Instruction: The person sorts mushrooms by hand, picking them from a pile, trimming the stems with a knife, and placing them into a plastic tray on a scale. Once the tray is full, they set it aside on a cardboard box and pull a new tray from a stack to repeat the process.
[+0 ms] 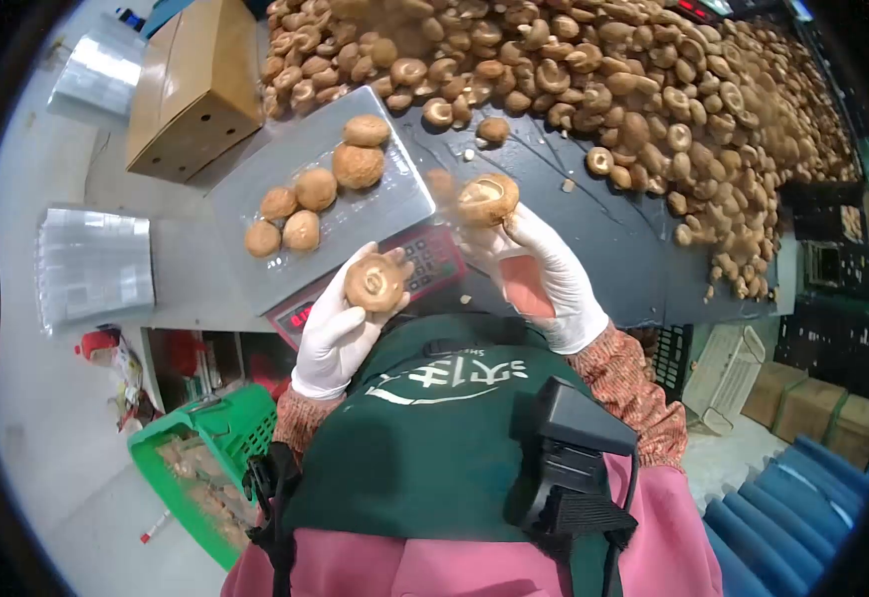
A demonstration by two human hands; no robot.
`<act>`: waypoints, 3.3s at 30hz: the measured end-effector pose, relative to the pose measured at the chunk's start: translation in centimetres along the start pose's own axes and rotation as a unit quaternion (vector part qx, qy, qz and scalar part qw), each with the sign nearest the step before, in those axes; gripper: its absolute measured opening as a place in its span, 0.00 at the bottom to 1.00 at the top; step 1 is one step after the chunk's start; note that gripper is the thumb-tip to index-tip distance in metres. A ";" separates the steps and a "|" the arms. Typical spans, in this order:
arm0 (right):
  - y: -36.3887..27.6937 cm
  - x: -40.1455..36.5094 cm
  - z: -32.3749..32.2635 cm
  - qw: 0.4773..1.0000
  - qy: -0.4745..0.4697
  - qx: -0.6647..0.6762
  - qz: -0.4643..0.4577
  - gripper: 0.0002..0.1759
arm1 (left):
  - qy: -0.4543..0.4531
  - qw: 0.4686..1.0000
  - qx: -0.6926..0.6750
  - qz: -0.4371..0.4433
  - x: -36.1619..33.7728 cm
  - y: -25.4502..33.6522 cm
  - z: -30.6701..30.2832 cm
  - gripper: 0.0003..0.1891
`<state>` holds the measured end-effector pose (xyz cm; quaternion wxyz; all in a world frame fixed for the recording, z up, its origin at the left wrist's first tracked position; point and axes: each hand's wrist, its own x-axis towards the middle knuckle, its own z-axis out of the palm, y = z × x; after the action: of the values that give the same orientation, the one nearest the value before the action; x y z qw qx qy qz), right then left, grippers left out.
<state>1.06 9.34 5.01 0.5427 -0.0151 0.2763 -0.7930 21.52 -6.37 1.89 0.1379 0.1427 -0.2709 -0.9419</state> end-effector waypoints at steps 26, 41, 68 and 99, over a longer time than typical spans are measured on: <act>4.3 6.5 0.9 0.721 -0.030 -0.674 -0.160 0.11 | 0.104 0.984 0.120 0.084 -1.4 0.9 -0.2 0.31; 5.6 5.3 0.8 0.766 -0.059 -0.636 -0.072 0.11 | 0.060 0.981 -0.169 0.071 -2.1 2.4 -1.3 0.23; 5.3 2.8 4.7 0.703 -0.133 -0.663 -0.220 0.26 | 0.082 0.803 0.521 0.278 -1.0 0.0 -0.4 0.44; -18.6 -2.0 -20.9 0.357 0.336 -0.836 -0.248 0.13 | 0.166 0.284 0.909 0.254 6.8 -0.1 -1.2 0.14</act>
<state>-20.74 24.71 -3.73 -0.1078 -0.2610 0.9399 -0.1918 15.68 -9.15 -0.43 0.1935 0.2538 -0.9470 0.0373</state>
